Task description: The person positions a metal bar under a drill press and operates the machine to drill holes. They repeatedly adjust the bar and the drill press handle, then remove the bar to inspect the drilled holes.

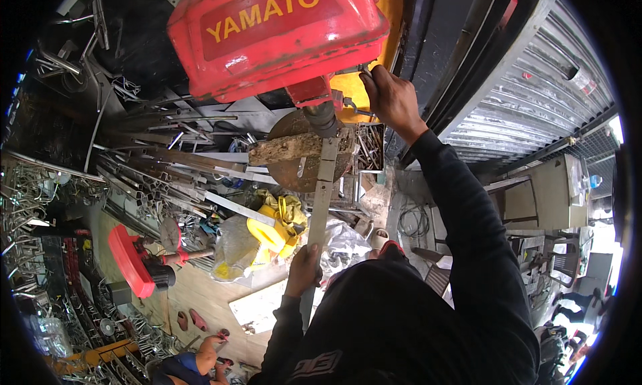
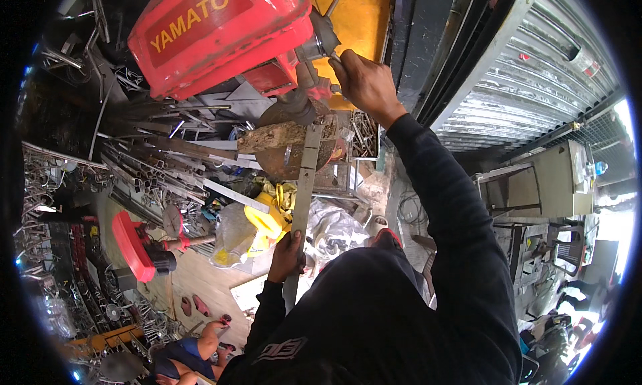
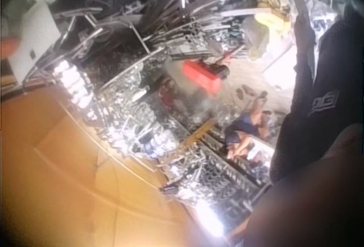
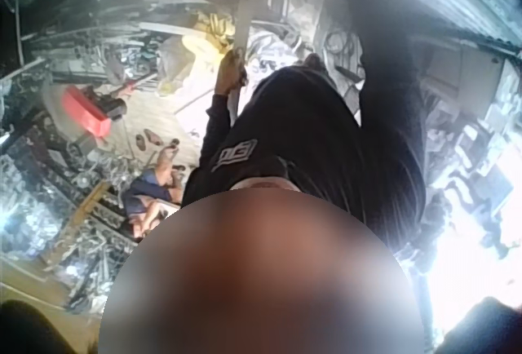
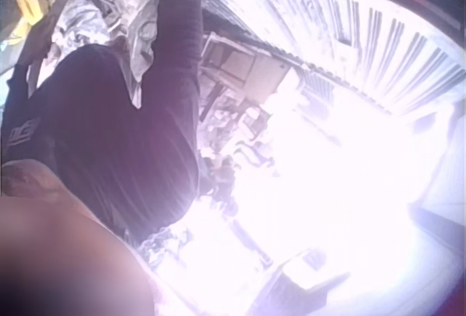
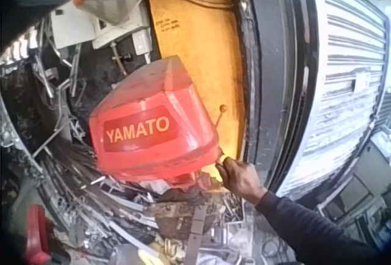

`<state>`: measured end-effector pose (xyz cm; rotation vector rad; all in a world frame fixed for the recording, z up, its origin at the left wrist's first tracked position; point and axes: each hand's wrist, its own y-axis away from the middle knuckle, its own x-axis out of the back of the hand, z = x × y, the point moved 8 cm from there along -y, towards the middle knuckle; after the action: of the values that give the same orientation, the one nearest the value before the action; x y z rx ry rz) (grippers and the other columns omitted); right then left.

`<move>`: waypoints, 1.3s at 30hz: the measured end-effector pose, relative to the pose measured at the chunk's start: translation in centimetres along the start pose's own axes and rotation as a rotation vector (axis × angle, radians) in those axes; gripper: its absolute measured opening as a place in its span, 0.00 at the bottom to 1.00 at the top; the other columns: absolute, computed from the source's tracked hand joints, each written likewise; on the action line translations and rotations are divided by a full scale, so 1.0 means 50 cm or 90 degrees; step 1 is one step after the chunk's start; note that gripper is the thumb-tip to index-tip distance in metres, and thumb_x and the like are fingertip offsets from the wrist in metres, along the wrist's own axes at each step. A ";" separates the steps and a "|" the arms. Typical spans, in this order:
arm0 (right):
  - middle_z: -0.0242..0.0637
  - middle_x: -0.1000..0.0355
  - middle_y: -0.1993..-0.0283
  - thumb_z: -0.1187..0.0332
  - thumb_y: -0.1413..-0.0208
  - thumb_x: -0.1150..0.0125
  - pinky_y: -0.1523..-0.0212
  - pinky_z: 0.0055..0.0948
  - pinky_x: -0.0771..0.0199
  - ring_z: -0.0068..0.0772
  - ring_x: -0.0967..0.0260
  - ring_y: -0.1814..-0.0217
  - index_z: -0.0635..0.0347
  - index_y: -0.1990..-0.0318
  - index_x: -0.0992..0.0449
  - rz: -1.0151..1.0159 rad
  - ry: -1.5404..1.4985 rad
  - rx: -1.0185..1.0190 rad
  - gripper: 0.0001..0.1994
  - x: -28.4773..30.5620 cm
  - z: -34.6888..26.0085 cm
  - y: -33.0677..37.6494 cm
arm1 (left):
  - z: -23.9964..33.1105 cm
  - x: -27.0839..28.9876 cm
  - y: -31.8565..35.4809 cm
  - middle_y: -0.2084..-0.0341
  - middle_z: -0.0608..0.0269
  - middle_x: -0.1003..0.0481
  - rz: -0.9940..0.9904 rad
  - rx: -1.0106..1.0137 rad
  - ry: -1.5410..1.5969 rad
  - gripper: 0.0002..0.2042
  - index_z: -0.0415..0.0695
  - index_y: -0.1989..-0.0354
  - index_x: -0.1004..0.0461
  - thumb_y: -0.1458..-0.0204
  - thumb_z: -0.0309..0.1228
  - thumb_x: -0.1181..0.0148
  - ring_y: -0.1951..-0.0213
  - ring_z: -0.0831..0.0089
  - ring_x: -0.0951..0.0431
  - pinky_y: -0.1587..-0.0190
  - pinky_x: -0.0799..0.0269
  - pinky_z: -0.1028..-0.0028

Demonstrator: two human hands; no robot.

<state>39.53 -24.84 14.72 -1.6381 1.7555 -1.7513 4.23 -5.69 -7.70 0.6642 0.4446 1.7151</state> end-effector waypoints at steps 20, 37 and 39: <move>0.42 0.30 0.80 0.61 0.33 0.38 0.78 0.47 0.30 0.52 0.27 0.77 0.56 0.68 0.33 0.024 -0.004 0.020 0.14 0.003 0.000 -0.002 | -0.019 0.005 -0.011 0.86 0.64 0.33 -0.003 0.017 0.003 0.21 0.41 0.59 0.31 0.29 0.51 0.50 0.89 0.74 0.30 0.85 0.34 0.71; 0.44 0.31 0.78 0.64 0.35 0.36 0.76 0.47 0.30 0.52 0.27 0.76 0.58 0.67 0.31 0.013 -0.026 0.016 0.13 -0.002 0.005 0.000 | -0.027 0.011 -0.015 0.85 0.62 0.32 0.000 0.017 -0.009 0.21 0.41 0.60 0.32 0.29 0.50 0.51 0.89 0.73 0.31 0.85 0.34 0.71; 0.44 0.31 0.78 0.64 0.35 0.36 0.75 0.46 0.30 0.52 0.27 0.76 0.58 0.67 0.31 0.013 -0.017 0.016 0.13 -0.002 0.005 0.000 | -0.037 0.014 -0.021 0.85 0.62 0.32 0.007 0.016 -0.028 0.21 0.41 0.60 0.31 0.29 0.50 0.51 0.89 0.73 0.31 0.85 0.33 0.72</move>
<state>39.75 -24.91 14.59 -1.6201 1.7246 -1.7269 3.71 -4.63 -9.65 0.7216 0.4330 1.7041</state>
